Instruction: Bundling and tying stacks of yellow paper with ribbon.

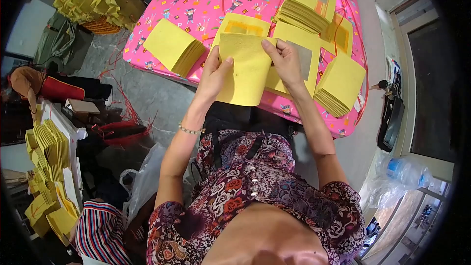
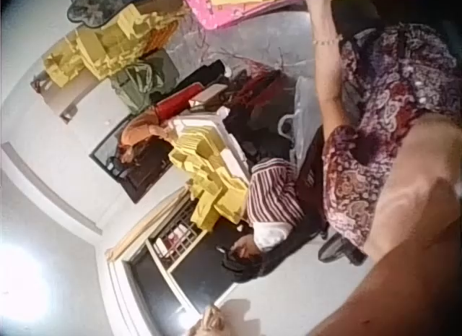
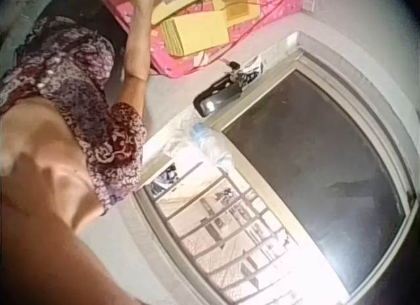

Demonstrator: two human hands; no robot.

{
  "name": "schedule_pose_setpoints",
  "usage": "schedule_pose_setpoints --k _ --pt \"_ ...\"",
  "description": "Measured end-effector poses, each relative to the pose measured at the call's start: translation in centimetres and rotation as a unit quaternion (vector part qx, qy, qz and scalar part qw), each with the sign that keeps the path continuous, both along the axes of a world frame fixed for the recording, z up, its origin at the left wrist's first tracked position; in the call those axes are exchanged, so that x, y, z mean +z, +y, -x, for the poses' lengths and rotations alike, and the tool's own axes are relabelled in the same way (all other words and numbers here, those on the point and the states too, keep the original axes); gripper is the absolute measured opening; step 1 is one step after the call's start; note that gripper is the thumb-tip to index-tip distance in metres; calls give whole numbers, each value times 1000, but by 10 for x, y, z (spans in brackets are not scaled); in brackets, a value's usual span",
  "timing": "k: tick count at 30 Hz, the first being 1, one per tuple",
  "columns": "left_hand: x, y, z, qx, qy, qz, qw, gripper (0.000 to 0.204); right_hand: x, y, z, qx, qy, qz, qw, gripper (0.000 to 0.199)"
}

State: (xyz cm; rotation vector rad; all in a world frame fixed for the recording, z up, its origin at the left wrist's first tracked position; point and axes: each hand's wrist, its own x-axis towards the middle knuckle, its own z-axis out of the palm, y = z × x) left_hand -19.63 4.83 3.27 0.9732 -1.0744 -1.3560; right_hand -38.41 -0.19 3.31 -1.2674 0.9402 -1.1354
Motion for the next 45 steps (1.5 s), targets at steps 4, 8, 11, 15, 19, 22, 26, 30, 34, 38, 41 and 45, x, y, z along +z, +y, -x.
schedule_pose_setpoints --k 4,8,11,15,19,22,26,30,34,38,41,45 --pt "10 6 -2 6 23 -1 1000 36 4 6 1 6 56 20 998 25" --pt "15 8 -8 20 46 -3 999 37 12 23 -3 72 13 -34 997 27" --pt "16 10 -11 6 33 -12 999 37 7 25 -5 78 34 -28 996 28" --pt "16 13 -16 11 44 -23 999 37 13 24 -7 108 49 -51 992 29" --pt "17 12 -20 7 40 -17 999 37 6 25 -8 128 62 -45 989 30" --pt "11 10 -21 8 64 -29 998 37 13 22 -9 146 93 -63 983 31" --pt "13 4 -26 11 64 -57 996 36 13 23 -11 149 80 -88 982 32" --pt "14 -6 -28 -11 90 -91 992 34 18 21 -11 152 60 -131 978 31" --pt "11 -9 -26 -14 93 -115 989 34 21 24 -10 140 48 -160 976 30" --pt "10 -9 -28 -9 92 -114 989 33 1 23 -4 166 131 -113 971 32" --pt "9 -9 -29 -2 96 -104 990 32 1 22 -8 155 151 -98 971 32" --pt "11 -5 -28 32 93 -91 991 31 7 30 -10 168 103 -121 973 30"
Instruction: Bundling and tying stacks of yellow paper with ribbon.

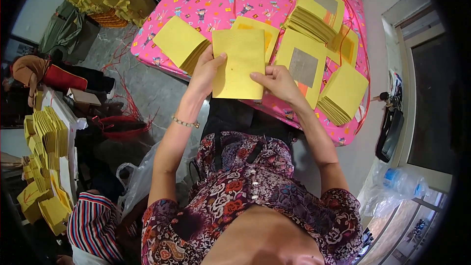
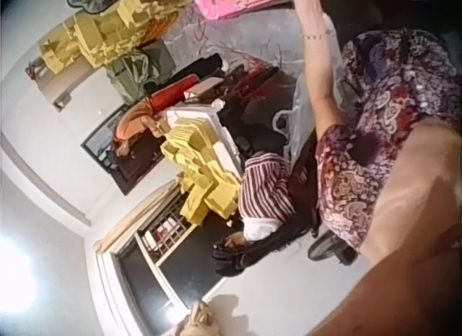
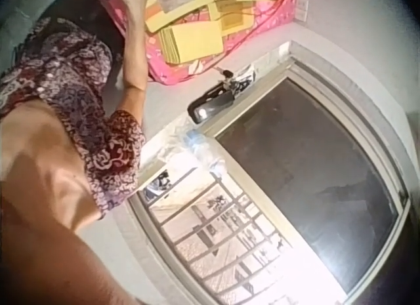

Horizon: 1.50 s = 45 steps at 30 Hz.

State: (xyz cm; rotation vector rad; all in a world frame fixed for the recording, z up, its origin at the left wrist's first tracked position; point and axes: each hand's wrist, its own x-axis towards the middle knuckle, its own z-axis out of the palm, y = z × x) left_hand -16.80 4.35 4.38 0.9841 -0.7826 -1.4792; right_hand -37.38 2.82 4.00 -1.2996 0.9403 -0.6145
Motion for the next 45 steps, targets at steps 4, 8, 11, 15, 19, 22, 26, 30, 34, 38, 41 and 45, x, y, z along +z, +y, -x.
schedule_pose_setpoints --k 4,8,11,15,19,22,26,30,34,38,41,45 --pt "-6 2 -2 19 0 25 1000 31 5 2 -1 9 11 32 999 30" --pt "-3 7 0 49 18 60 997 30 -6 10 -4 13 -20 23 999 29" --pt "-5 14 2 84 -10 74 994 29 -15 10 -5 8 -15 37 999 27" --pt "1 18 -5 134 -6 86 987 26 -9 17 -12 -28 -59 40 997 25" --pt "1 23 -14 178 -22 116 977 23 -1 16 -14 9 9 0 1000 24" --pt "2 29 -16 197 -28 118 973 21 -4 5 -15 50 43 47 997 24" --pt "-4 41 -16 183 -44 103 977 23 8 -4 -33 -51 -87 28 995 21" --pt "-5 56 -12 163 -42 89 982 29 13 -16 -44 -35 -75 66 994 19" --pt "-19 70 -15 161 -55 78 982 35 9 -13 -47 -2 -34 73 997 18" --pt "-25 87 -9 163 -19 41 986 34 3 -17 -51 5 -41 79 996 18" --pt "-37 89 -14 180 12 47 982 33 1 -13 -59 10 -37 70 997 19" --pt "-32 89 -25 213 32 32 976 31 -5 -3 -70 46 -41 92 994 23"
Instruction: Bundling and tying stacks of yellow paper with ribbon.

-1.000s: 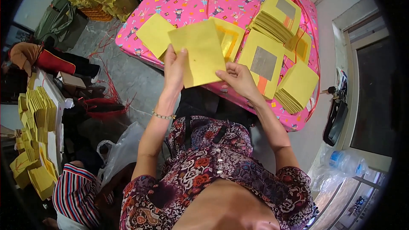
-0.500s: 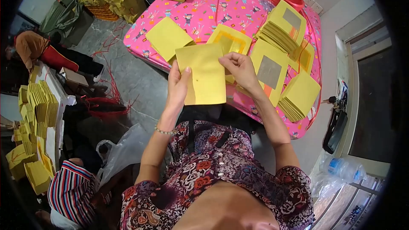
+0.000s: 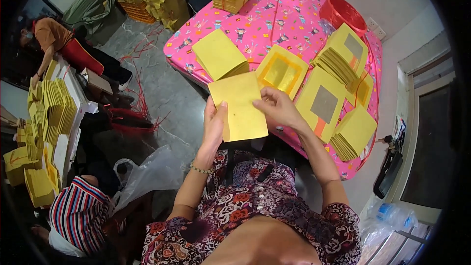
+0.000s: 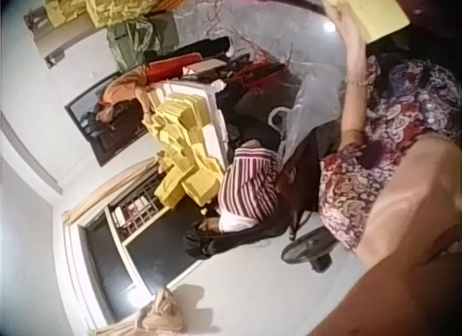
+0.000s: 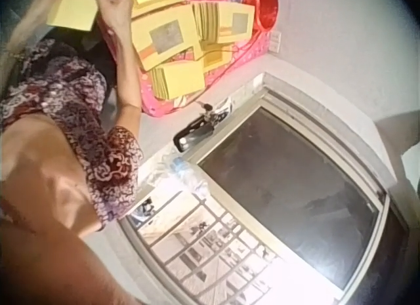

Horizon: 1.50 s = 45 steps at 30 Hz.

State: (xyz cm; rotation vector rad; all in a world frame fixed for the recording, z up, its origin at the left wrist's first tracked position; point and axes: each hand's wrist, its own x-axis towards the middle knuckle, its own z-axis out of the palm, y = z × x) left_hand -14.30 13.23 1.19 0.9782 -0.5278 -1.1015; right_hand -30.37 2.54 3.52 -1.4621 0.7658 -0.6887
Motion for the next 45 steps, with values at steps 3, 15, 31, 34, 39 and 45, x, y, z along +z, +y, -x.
schedule_pose_setpoints --k 3,15,31,34,39,45 --pt "8 -9 -15 41 -1 19 999 29 0 -4 -8 50 129 83 987 31" --pt "0 -132 -119 65 -253 -17 965 30 11 -144 -108 -21 199 276 940 37" --pt "-49 -148 -140 92 -255 -74 960 30 -26 -147 -121 -31 265 333 904 41" --pt "-50 -147 -135 118 -253 -60 958 32 -29 -145 -121 -33 272 348 896 41" --pt "-50 -148 -132 124 -261 -68 955 33 -34 -149 -121 -34 282 414 865 42" --pt "-58 -149 -136 180 -399 -90 894 37 -40 -152 -118 -10 272 398 876 44"
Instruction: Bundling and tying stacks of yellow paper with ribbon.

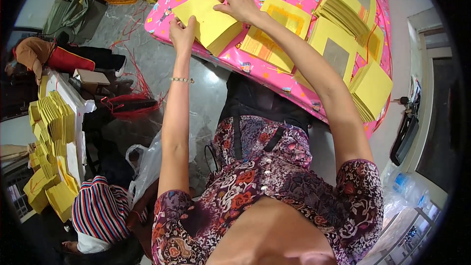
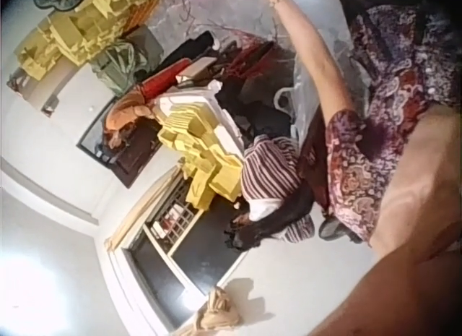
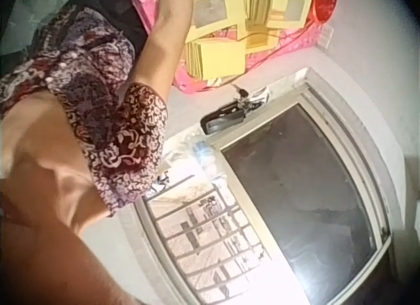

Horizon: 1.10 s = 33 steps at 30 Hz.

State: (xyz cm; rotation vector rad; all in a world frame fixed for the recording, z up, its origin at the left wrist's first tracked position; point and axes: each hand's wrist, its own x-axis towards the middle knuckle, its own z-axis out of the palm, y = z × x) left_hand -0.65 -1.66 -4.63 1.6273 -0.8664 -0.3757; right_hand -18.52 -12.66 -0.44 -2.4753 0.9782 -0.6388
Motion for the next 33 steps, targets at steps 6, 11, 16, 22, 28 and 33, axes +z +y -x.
schedule_pose_setpoints --k 6,11,16,22,28,33 --pt "25 9 19 46 -141 -80 986 54 -2 -1 4 11 32 -5 999 43" --pt "42 5 15 103 -416 -74 900 80 -1 -2 7 16 25 -6 1000 43" --pt "43 -22 -7 -87 -401 -157 898 81 0 -2 8 19 12 -32 999 45" --pt "45 -33 -11 -113 -363 -227 896 73 13 4 46 79 -155 -143 974 56" --pt "36 -49 -33 -141 -275 -205 929 68 8 17 59 145 -39 17 989 56" --pt "25 -51 -29 -171 -235 -146 946 63 -5 18 62 146 -55 23 987 53"
